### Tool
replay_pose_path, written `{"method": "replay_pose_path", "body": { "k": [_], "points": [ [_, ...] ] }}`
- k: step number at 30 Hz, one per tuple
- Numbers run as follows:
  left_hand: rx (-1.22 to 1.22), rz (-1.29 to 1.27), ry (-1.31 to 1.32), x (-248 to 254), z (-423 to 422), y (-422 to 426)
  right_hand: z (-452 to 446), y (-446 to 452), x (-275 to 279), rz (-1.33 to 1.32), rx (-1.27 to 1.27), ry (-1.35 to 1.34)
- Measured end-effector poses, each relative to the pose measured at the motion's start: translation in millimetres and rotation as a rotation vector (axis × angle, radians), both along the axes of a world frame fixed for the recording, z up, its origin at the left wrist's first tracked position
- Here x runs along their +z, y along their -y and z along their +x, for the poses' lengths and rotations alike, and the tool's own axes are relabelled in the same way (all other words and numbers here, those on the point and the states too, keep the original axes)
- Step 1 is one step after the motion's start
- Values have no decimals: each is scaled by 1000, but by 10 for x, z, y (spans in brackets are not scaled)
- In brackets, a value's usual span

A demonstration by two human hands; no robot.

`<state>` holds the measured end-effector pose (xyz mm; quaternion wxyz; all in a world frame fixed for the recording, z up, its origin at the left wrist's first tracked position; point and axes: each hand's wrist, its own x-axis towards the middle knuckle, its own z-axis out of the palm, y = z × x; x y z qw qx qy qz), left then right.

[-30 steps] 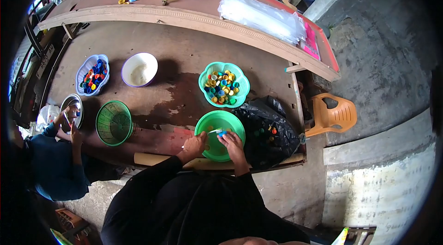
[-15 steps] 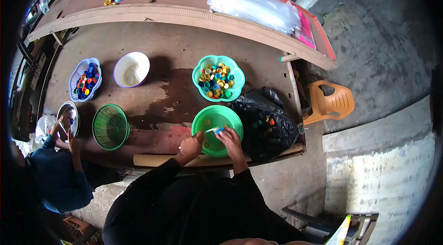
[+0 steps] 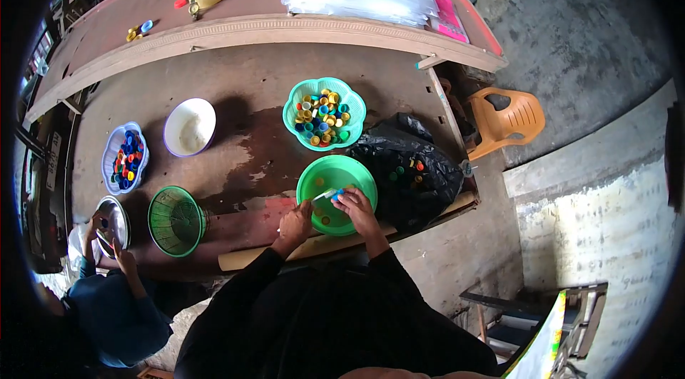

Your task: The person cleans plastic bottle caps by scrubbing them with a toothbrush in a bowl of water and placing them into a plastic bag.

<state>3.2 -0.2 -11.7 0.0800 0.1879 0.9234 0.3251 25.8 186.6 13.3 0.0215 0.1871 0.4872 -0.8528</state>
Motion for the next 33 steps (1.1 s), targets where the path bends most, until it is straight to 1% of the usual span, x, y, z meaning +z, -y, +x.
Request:
{"method": "replay_pose_path", "body": {
  "k": [1, 3, 4, 6, 7, 8, 10, 11, 13, 17, 19, 20, 22, 23, 25, 26, 28, 29, 31, 32, 33],
  "points": [
    [18, 22, -27, 30, -22, 28, -19, -4, 6, -4, -7, -4],
    [28, 15, -7, 222, -31, 23, -19, -51, -40, 390, 82, -13],
    [46, 13, 16, 277, -21, 12, -8, -56, -71, 386, 74, -11],
    [2, 30, -16, 252, 7, 8, -18, -53, -76, 926, 202, -91],
    [-31, 52, -46, 229, 19, 4, -27, -47, -78, 929, 176, -180],
    [-33, 51, -47, 175, 9, 13, -39, -35, -58, 929, 174, -180],
    [32, -46, -20, 64, -29, 57, -58, -4, -20, 1017, 67, -219],
    [28, -46, -21, 130, -28, 54, -70, 2, -4, 1017, 63, -218],
    [-42, -30, -39, 313, 18, 52, -44, 9, 14, 1133, 135, -200],
    [5, -33, -39, 90, 12, 79, -34, 20, 111, 1082, 89, -244],
    [61, -28, -88, 33, -25, 120, -46, -35, 62, 1167, 50, -226],
    [61, -27, -91, 45, -30, 119, -59, -66, -15, 1167, 49, -229],
    [83, -88, -36, 74, -12, 125, -65, -137, -264, 1486, 89, -319],
    [82, -88, -39, 76, 2, 123, -58, -167, -411, 1487, 85, -321],
    [89, -92, -15, 66, 23, 102, -59, -200, -622, 1781, 281, -283],
    [91, -90, -18, 52, 25, 94, -84, -177, -568, 1783, 279, -288],
    [105, -29, -50, 6, 69, 110, -109, -125, -480, 1523, 291, -121],
    [110, -32, -44, 15, 96, 116, -109, -118, -420, 1518, 300, -121],
    [129, -58, -15, 78, 105, 104, -129, -124, -306, 981, 267, -48],
    [134, -56, -21, 84, 107, 91, -114, -112, -320, 983, 268, -56],
    [113, -54, 1, 87, 108, 72, -75, -92, -331, 615, 230, -15]
  ]
}}
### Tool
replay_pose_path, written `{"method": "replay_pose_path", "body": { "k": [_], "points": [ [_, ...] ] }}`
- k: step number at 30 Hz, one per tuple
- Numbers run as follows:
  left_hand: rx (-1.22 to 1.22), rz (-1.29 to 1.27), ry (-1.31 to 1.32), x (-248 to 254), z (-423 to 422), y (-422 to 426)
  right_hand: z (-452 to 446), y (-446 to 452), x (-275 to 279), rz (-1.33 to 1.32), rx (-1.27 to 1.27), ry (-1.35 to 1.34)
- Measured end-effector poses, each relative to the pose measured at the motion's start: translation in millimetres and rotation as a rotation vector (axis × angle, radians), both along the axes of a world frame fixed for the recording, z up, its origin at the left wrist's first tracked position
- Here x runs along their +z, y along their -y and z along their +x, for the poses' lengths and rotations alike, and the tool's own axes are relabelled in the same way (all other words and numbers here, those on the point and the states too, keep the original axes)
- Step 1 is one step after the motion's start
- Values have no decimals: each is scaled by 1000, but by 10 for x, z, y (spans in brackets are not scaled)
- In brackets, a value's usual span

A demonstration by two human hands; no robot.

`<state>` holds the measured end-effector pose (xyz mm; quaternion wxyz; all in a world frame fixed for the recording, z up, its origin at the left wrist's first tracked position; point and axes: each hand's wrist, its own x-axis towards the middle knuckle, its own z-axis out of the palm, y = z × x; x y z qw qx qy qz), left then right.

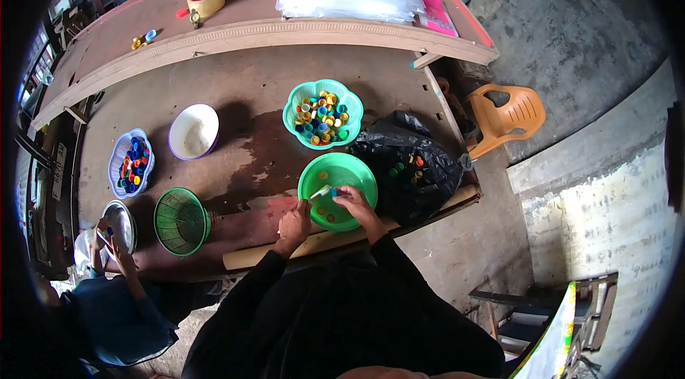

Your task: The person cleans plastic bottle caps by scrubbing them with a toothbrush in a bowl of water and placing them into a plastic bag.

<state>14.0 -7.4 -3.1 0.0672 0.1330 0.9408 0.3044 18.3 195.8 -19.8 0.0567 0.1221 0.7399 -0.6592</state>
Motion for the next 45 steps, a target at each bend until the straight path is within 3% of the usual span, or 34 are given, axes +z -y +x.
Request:
{"method": "replay_pose_path", "body": {
  "k": [1, 6, 22, 28, 31, 33, 34, 36, 43, 45],
  "points": [
    [-20, 6, 23, 3, 1, -23, 18, 6, -4, -361, -51, 68],
    [10, 9, -34, 62, 8, -28, 55, 42, 286, -685, -88, 42],
    [33, 61, -112, 73, 84, -43, 113, 124, 368, -693, -58, 24],
    [14, 1, -89, 29, 91, -58, 58, 38, 253, -600, -63, 14],
    [14, 12, -113, 34, 41, -7, -6, -28, 15, -101, -92, -23],
    [20, 3, -94, 56, 69, -14, -35, -104, -289, 738, -12, -217],
    [9, 18, -77, 19, 75, -29, -23, -128, -367, 738, -13, -220],
    [1, 34, -62, -11, 61, -41, -7, -110, -324, 1012, 185, -243],
    [-55, 1, -88, 62, 77, -116, -39, -12, 114, 672, 161, -205],
    [-25, -31, -107, 16, 61, -99, -14, -37, 228, 410, 59, -256]
  ]
}}
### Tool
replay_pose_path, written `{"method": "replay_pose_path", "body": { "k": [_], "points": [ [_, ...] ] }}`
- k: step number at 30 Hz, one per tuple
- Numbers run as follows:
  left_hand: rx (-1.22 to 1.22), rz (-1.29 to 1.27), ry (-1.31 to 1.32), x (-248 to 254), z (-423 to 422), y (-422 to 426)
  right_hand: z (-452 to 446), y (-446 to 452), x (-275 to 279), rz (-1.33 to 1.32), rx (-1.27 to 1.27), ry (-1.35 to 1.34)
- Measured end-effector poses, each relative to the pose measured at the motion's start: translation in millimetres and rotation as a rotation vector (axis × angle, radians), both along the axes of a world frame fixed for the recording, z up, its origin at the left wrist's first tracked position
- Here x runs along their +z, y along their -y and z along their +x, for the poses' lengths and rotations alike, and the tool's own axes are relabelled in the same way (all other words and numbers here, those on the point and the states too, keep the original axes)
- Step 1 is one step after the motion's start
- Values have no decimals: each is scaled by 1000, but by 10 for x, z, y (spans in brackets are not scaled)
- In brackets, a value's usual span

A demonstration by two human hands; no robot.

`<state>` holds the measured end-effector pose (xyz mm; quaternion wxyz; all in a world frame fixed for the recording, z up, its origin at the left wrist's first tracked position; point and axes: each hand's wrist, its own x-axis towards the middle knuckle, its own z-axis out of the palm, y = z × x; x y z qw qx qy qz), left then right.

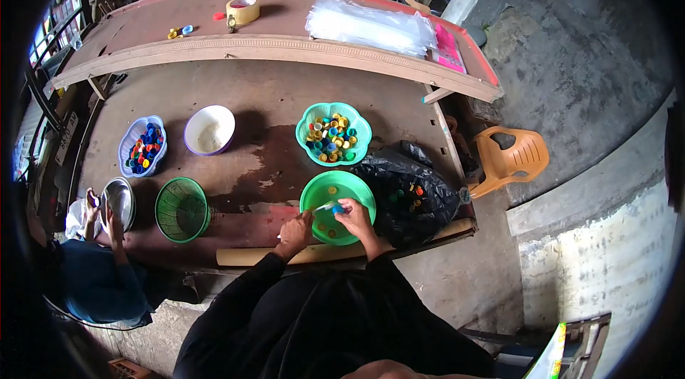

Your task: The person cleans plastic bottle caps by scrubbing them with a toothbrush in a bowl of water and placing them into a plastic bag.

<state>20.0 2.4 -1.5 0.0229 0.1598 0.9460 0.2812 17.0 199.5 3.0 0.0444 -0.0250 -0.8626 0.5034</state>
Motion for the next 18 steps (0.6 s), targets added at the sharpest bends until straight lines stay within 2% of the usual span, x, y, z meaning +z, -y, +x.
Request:
{"method": "replay_pose_path", "body": {
  "k": [4, 6, 9, 10, 12, 13, 14, 17, 18],
  "points": [
    [-42, 39, -56, 46, 53, -32, 38, -4, 47, 34, 26, 55],
    [-2, -29, -48, 15, 18, -47, 33, -11, 38, 45, 32, 23],
    [45, 46, -28, 45, -31, -34, -25, -27, 65, -489, -3, 136],
    [67, 107, -19, 56, -24, -32, -30, -33, 70, -491, 1, 133],
    [67, 160, -21, 21, 31, -89, 25, -10, 41, -960, -153, 322],
    [57, 140, 15, -4, 60, -113, 25, -3, -54, -1080, -172, 341],
    [47, 120, 53, -35, 81, -118, 62, 30, -74, -1088, -177, 343],
    [69, 99, 90, -104, 48, -59, 133, 47, -109, -1355, -124, 367],
    [92, 102, 85, -79, 47, -60, 143, 33, -119, -1354, -127, 366]
  ]
}}
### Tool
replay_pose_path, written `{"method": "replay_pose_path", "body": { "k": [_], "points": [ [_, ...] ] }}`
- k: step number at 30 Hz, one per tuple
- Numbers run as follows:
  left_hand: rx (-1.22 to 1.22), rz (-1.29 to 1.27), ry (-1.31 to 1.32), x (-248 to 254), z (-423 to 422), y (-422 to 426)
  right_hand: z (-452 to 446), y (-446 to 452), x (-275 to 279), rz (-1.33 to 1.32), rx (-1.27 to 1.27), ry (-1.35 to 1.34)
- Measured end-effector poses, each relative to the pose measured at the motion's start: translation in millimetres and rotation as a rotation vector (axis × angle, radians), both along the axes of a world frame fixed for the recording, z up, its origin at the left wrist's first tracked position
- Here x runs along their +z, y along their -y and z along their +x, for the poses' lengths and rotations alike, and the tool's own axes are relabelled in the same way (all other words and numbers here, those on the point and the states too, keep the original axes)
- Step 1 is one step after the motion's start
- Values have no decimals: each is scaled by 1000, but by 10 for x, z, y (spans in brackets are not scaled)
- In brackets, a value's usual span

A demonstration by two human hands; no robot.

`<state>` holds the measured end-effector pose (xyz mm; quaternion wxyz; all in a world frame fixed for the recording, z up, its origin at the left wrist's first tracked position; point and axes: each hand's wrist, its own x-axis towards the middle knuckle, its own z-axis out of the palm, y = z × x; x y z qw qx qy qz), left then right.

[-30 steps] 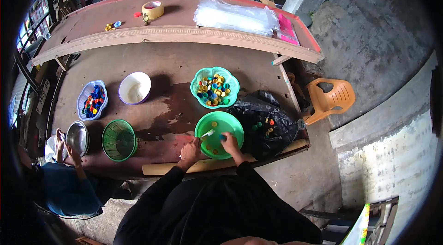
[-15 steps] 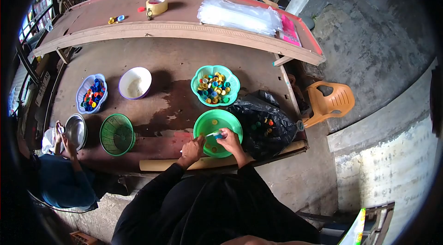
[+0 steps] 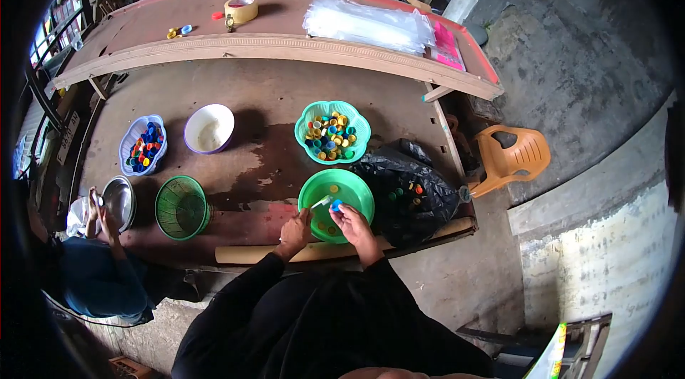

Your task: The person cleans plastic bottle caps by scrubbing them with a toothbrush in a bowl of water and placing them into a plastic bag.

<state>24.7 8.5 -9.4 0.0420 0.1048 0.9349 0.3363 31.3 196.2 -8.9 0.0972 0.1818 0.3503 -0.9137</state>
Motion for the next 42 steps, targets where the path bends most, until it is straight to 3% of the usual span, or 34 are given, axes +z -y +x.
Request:
{"method": "replay_pose_path", "body": {
  "k": [1, 5, 12, 16, 19, 20, 22, 24, 26, 28, 30, 31, 32, 34, 42],
  "points": [
    [-22, 82, -76, 7, 27, -15, 14, -7, -16, 32, -19, 11],
    [-83, -41, 25, 22, 39, -88, 75, -10, 23, 13, 14, -12],
    [-60, 26, -70, 17, 109, -115, 54, -18, 70, 37, -3, 13],
    [-4, -34, 78, -1, 7, -49, -6, -42, 64, 204, 53, -7],
    [53, -23, 52, -58, 5, -58, -129, -148, -319, 880, 45, -126],
    [49, -1, 52, -52, 8, -90, -179, -180, -328, 885, 54, -130],
    [54, 23, 57, -39, 38, -159, -234, -253, -351, 1473, 110, -343],
    [46, -1, 67, 4, 77, -183, -256, -299, -340, 1577, 104, -382],
    [71, -2, 54, 60, 88, -176, -299, -337, -327, 1890, 393, -380],
    [96, 5, 43, 110, 86, -181, -348, -320, -347, 1810, 297, -433],
    [148, -1, 49, 239, 105, -248, -330, -333, -309, 1252, 273, -299],
    [136, 1, 23, 233, 105, -281, -351, -309, -293, 945, 322, -95],
    [148, -7, 23, 217, 117, -315, -342, -297, -247, 937, 332, -102],
    [111, 11, -68, 180, 145, -372, -313, -301, -66, 192, 314, -25],
    [146, -24, -128, 209, 153, -464, -394, -395, 65, 79, 354, -13]
  ]
}}
